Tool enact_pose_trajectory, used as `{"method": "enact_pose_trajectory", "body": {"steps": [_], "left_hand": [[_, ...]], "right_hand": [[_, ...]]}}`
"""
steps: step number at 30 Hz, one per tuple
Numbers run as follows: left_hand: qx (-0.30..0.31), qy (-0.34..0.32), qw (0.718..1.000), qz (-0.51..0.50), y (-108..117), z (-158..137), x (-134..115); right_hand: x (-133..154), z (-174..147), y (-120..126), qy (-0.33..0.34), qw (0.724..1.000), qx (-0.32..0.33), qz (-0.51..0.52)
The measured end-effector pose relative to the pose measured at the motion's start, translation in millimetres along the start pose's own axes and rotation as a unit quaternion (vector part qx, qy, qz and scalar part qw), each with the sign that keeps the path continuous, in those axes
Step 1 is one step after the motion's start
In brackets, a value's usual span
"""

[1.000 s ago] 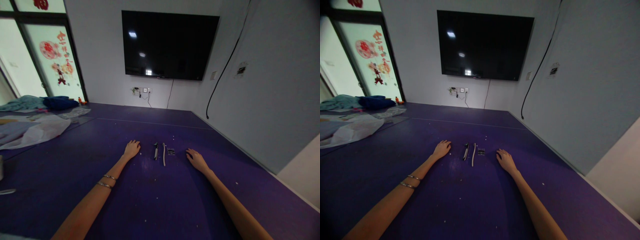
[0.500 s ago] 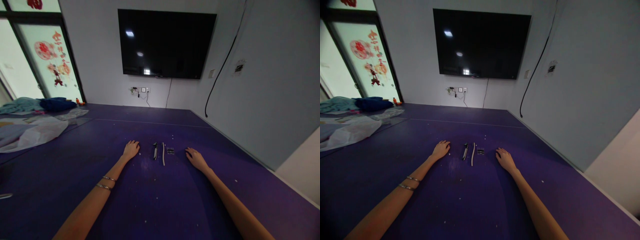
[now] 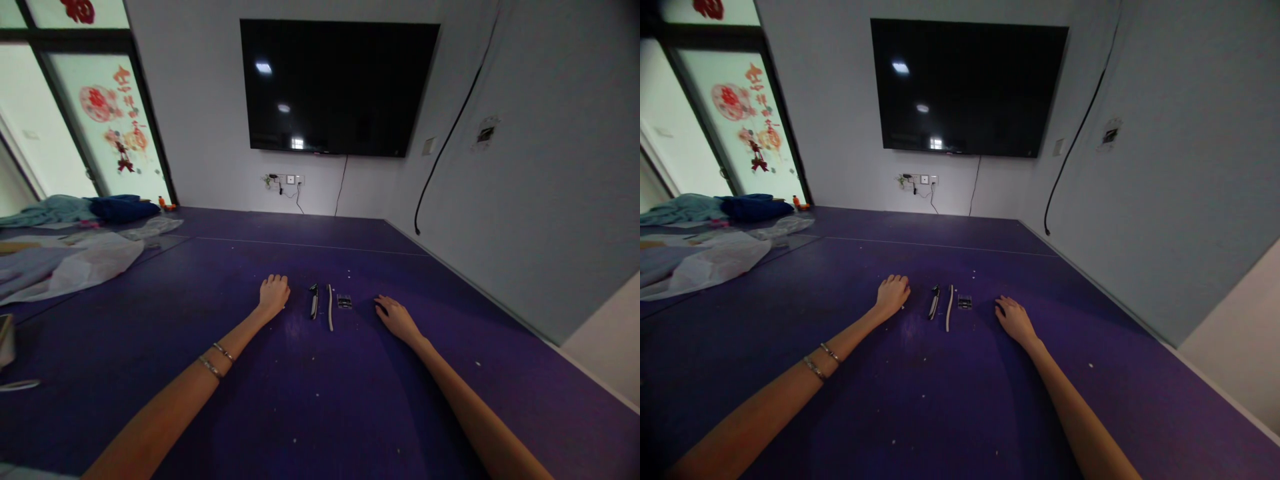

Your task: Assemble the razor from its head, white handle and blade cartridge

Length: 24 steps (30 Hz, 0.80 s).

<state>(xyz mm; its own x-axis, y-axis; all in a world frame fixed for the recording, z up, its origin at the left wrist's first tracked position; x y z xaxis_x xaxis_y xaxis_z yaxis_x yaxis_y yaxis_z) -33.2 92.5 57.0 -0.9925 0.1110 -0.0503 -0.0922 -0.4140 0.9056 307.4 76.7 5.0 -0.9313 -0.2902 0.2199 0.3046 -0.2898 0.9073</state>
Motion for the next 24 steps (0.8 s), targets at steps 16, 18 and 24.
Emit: {"method": "enact_pose_trajectory", "body": {"steps": [16, 18, 24], "left_hand": [[0.200, 0.097, 0.960, -0.170, -33, 15, -59], [0.189, 0.096, 0.962, -0.170, -35, 16, -61], [0.180, 0.098, 0.961, -0.186, -34, 18, -63]], "right_hand": [[5, -2, 4, -0.009, 1.000, 0.014, -0.013], [7, -2, 6, -0.011, 1.000, 0.014, -0.009], [8, -4, 7, -0.014, 1.000, 0.008, 0.000]]}}
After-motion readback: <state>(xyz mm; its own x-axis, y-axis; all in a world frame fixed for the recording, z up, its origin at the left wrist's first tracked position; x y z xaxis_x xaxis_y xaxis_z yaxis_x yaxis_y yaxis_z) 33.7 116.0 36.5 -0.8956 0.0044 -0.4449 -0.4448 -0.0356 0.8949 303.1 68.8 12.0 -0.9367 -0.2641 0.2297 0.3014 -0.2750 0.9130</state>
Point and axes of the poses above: each hand's wrist, its own z-axis towards the middle knuckle, its own y-axis out of the back of the hand, x = y × z, the point moved 7 cm from there along z, towards the middle knuckle, and after that the axes turned 1 degree about x, right-handed, at the moved point
